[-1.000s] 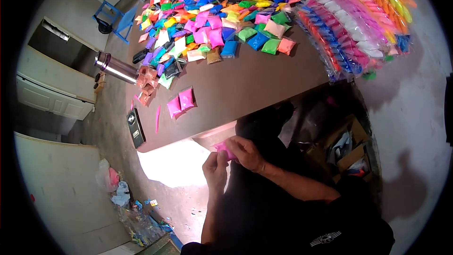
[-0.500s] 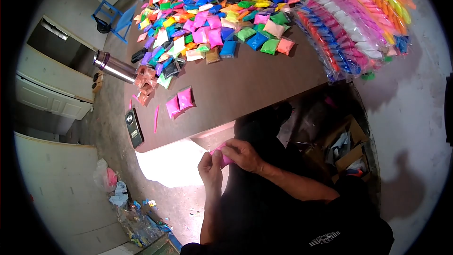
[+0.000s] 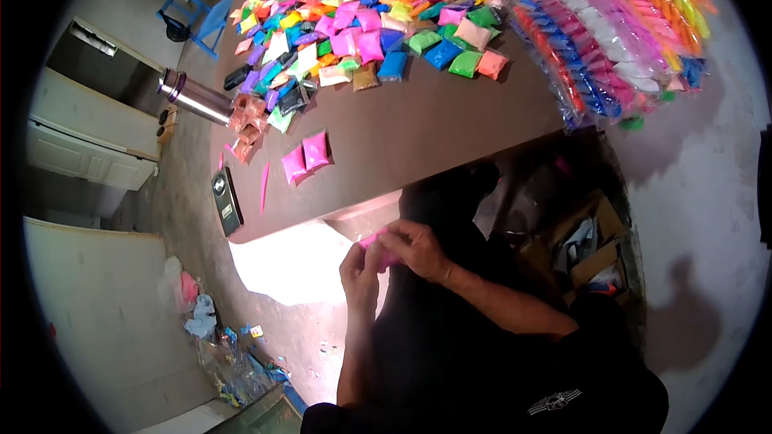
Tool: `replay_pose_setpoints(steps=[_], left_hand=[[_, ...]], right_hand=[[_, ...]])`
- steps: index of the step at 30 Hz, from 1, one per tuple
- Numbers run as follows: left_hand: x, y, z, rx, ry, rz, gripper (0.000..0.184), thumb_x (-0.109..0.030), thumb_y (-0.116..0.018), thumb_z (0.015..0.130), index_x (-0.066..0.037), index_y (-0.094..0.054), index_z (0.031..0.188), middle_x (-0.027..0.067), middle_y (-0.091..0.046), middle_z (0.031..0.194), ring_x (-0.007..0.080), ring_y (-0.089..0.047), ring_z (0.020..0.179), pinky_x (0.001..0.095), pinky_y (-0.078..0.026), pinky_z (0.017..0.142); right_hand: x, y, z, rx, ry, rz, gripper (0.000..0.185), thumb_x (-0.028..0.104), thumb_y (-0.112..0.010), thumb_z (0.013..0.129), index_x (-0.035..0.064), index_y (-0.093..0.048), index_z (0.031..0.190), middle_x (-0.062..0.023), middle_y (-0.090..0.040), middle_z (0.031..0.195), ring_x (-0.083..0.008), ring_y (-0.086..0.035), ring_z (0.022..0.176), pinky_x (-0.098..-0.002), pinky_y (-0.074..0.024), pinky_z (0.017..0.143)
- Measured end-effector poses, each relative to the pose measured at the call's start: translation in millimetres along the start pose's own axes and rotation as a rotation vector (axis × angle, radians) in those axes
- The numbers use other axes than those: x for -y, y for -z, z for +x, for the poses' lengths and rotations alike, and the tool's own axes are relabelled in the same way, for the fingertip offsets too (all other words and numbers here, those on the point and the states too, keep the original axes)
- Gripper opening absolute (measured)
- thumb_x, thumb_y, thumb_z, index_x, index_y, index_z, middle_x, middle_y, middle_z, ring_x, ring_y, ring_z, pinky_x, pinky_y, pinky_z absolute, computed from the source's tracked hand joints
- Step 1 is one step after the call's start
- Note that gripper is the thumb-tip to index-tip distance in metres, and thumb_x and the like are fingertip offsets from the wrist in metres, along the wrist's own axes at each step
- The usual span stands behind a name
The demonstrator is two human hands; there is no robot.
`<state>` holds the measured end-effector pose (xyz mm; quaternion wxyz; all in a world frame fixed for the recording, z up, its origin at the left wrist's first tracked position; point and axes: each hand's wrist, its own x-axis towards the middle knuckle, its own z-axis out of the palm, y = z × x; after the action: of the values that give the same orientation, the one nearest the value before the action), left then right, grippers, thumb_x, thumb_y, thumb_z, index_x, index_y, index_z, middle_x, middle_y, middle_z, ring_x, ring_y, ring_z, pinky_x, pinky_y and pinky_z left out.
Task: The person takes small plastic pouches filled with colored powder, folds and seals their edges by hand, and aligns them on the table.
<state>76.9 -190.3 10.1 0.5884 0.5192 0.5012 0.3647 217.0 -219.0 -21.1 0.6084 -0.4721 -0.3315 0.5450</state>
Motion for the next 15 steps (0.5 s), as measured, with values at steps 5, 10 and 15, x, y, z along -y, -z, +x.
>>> replay_pose_setpoints(steps=[5,10,15], left_hand=[[-2.9,0.4,-0.3,-0.030,-0.050,-0.046,0.019,-0.017,-0.064,0.102,0.000,-0.067,0.095,-0.0019,-0.061,0.081,0.0045,-0.051,0.072,0.0210,-0.040,0.063],[-2.8,2.9,-0.9,-0.039,0.010,-0.065,0.022,-0.020,-0.063,0.102,0.000,-0.067,0.095,-0.0010,-0.061,0.081,0.0057,-0.051,0.071,0.0217,-0.040,0.063],[7.8,9.8,-0.1,-0.027,0.032,-0.179,0.020,-0.018,-0.061,0.103,0.000,-0.067,0.097,0.0000,-0.062,0.081,0.0067,-0.052,0.072,0.0228,-0.041,0.067]], right_hand=[[13.7,3.0,-0.7,0.155,-0.045,0.066,0.025,0.015,-0.062,0.101,-0.0041,-0.063,0.118,-0.0055,-0.068,0.100,-0.0108,-0.066,0.087,-0.0260,-0.0547,0.076],[2.4,4.0,0.6,0.215,-0.009,0.089,0.028,0.013,-0.061,0.101,-0.0054,-0.062,0.122,-0.0079,-0.069,0.101,-0.0142,-0.069,0.091,-0.0282,-0.0572,0.083],[-1.4,5.2,-0.5,0.209,0.043,-0.018,0.028,0.011,-0.063,0.099,-0.0053,-0.062,0.122,-0.0091,-0.070,0.100,-0.0143,-0.069,0.091,-0.0283,-0.0573,0.082]])
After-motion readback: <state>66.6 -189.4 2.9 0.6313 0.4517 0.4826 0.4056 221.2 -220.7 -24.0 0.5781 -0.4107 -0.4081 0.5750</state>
